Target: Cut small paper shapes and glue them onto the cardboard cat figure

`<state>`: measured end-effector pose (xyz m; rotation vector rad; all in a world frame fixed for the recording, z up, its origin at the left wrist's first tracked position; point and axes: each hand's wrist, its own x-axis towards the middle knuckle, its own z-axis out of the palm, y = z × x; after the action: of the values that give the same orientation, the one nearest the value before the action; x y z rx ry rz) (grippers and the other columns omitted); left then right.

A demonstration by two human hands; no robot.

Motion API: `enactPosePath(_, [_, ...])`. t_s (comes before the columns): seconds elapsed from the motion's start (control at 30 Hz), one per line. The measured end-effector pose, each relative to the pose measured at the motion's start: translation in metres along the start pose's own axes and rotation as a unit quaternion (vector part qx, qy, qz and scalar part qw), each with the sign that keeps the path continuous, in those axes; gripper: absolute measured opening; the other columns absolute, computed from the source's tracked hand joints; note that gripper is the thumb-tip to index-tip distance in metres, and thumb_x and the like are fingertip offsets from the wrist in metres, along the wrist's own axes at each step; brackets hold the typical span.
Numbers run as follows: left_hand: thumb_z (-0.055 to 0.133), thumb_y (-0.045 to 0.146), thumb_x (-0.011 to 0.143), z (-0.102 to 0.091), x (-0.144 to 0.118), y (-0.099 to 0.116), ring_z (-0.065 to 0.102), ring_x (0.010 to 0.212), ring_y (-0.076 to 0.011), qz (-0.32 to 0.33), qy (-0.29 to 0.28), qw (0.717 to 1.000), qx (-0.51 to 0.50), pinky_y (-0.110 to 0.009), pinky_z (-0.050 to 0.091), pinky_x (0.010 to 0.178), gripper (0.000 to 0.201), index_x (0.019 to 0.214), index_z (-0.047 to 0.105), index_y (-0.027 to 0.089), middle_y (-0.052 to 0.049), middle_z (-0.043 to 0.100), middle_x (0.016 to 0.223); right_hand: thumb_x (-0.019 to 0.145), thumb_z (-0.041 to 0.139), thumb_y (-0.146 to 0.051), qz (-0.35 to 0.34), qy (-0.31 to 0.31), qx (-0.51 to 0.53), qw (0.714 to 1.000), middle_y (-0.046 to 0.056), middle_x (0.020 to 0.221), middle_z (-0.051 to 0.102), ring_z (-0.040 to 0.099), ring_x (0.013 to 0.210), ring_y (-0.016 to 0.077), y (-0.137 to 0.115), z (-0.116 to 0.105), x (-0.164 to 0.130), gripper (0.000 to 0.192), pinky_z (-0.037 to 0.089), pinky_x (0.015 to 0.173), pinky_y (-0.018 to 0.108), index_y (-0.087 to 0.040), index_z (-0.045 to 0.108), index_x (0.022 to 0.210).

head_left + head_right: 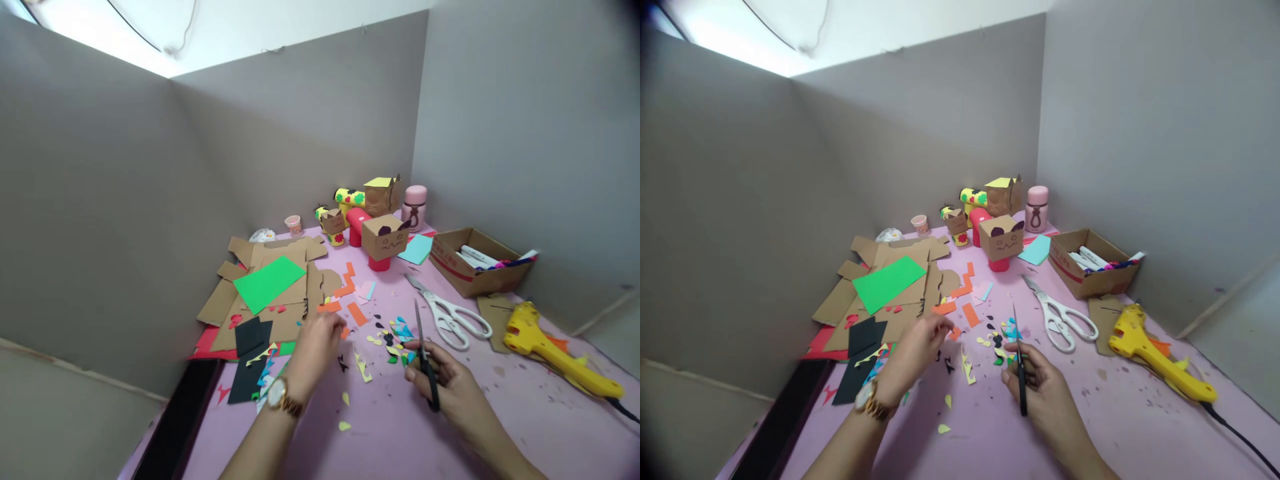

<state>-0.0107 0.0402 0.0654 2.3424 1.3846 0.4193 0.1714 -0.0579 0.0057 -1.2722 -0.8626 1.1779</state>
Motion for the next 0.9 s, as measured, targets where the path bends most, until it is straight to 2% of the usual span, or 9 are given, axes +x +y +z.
enactPosePath(0.07, [0.045, 0.009, 0.079, 0.006, -0.028, -0.004, 0.064, 0.078, -0.0200, -0.004, -0.037, 0.999, -0.002, -0.027, 0.045, 0.071, 0.026, 0.082, 0.069, 0.018, -0.006, 0.072, 0.083, 0.068, 0.073, -0.031, 0.004, 0.000, -0.003, 1.000, -0.006, 0.062, 0.054, 0.043, 0.055, 0.0120, -0.003, 0.000, -0.002, 0.037, 0.032, 0.049, 0.023, -0.020, 0.058, 0.100])
enactPosePath(0.13, [0.050, 0.010, 0.077, 0.020, -0.055, -0.006, 0.063, 0.079, -0.0194, -0.016, -0.056, 0.998, -0.008, -0.025, 0.044, 0.070, 0.021, 0.083, 0.068, 0.020, -0.005, 0.069, 0.085, 0.066, 0.074, -0.030, 0.005, -0.005, -0.003, 1.000, -0.005, 0.063, 0.054, 0.045, 0.056, 0.0125, -0.005, 0.001, -0.005, 0.037, 0.034, 0.050, 0.023, -0.021, 0.059, 0.098])
enactPosePath(0.23, [0.050, 0.010, 0.078, 0.042, -0.079, -0.008, 0.060, 0.085, -0.0196, -0.050, -0.030, 0.998, -0.013, -0.026, 0.043, 0.074, 0.019, 0.085, 0.065, 0.019, -0.007, 0.064, 0.092, 0.063, 0.075, -0.024, -0.007, -0.012, -0.008, 1.000, -0.006, 0.061, 0.053, 0.047, 0.056, 0.0130, -0.002, 0.004, -0.007, 0.033, 0.037, 0.053, 0.024, -0.022, 0.060, 0.092])
enactPosePath(0.37, [0.047, 0.009, 0.082, 0.052, -0.085, -0.011, 0.058, 0.082, -0.0199, -0.064, -0.025, 0.998, -0.015, -0.027, 0.042, 0.073, 0.019, 0.078, 0.063, 0.017, -0.007, 0.062, 0.087, 0.063, 0.076, -0.024, -0.023, -0.003, -0.028, 0.999, -0.006, 0.063, 0.054, 0.049, 0.059, 0.0141, 0.005, 0.003, -0.005, 0.038, 0.039, 0.057, 0.025, -0.021, 0.060, 0.097])
enactPosePath(0.47, [0.046, 0.009, 0.083, 0.048, -0.087, -0.014, 0.058, 0.082, -0.0183, -0.037, -0.030, 0.998, -0.047, -0.026, 0.042, 0.074, 0.021, 0.085, 0.064, 0.019, -0.006, 0.061, 0.089, 0.064, 0.076, -0.030, -0.023, 0.000, -0.042, 0.999, -0.005, 0.065, 0.054, 0.050, 0.061, 0.0147, 0.007, 0.001, -0.002, 0.042, 0.040, 0.059, 0.026, -0.020, 0.058, 0.100])
enactPosePath(0.53, [0.046, 0.008, 0.082, 0.044, -0.089, -0.016, 0.057, 0.083, -0.0182, -0.033, -0.038, 0.997, -0.051, -0.025, 0.041, 0.074, 0.021, 0.082, 0.064, 0.019, -0.006, 0.061, 0.088, 0.066, 0.075, -0.033, -0.023, -0.003, -0.052, 0.998, -0.006, 0.064, 0.053, 0.050, 0.061, 0.0147, 0.007, -0.001, -0.002, 0.042, 0.039, 0.058, 0.026, -0.020, 0.057, 0.102])
enactPosePath(0.73, [0.048, 0.012, 0.081, 0.034, -0.096, -0.017, 0.059, 0.076, -0.0171, -0.084, -0.017, 0.991, -0.107, -0.025, 0.040, 0.072, 0.015, 0.073, 0.060, 0.019, -0.002, 0.066, 0.079, 0.067, 0.075, -0.033, -0.020, -0.008, -0.053, 0.998, -0.006, 0.065, 0.053, 0.050, 0.063, 0.0147, 0.008, -0.001, -0.002, 0.041, 0.039, 0.060, 0.025, -0.021, 0.057, 0.102])
enactPosePath(0.8, [0.048, 0.013, 0.080, 0.035, -0.100, -0.018, 0.060, 0.073, -0.0167, -0.106, -0.031, 0.986, -0.128, -0.024, 0.041, 0.070, 0.015, 0.078, 0.061, 0.019, -0.001, 0.067, 0.076, 0.067, 0.076, -0.033, -0.019, -0.005, -0.042, 0.999, -0.006, 0.065, 0.053, 0.050, 0.062, 0.0144, 0.008, -0.001, -0.002, 0.040, 0.038, 0.058, 0.024, -0.022, 0.058, 0.101])
enactPosePath(0.9, [0.051, 0.010, 0.074, 0.043, -0.106, -0.024, 0.060, 0.071, -0.0174, -0.104, -0.070, 0.988, -0.088, -0.024, 0.041, 0.065, 0.018, 0.082, 0.064, 0.019, -0.002, 0.068, 0.076, 0.064, 0.077, -0.032, -0.021, 0.003, -0.027, 0.999, -0.006, 0.062, 0.052, 0.048, 0.059, 0.0135, 0.005, -0.001, -0.003, 0.040, 0.037, 0.055, 0.023, -0.022, 0.059, 0.099])
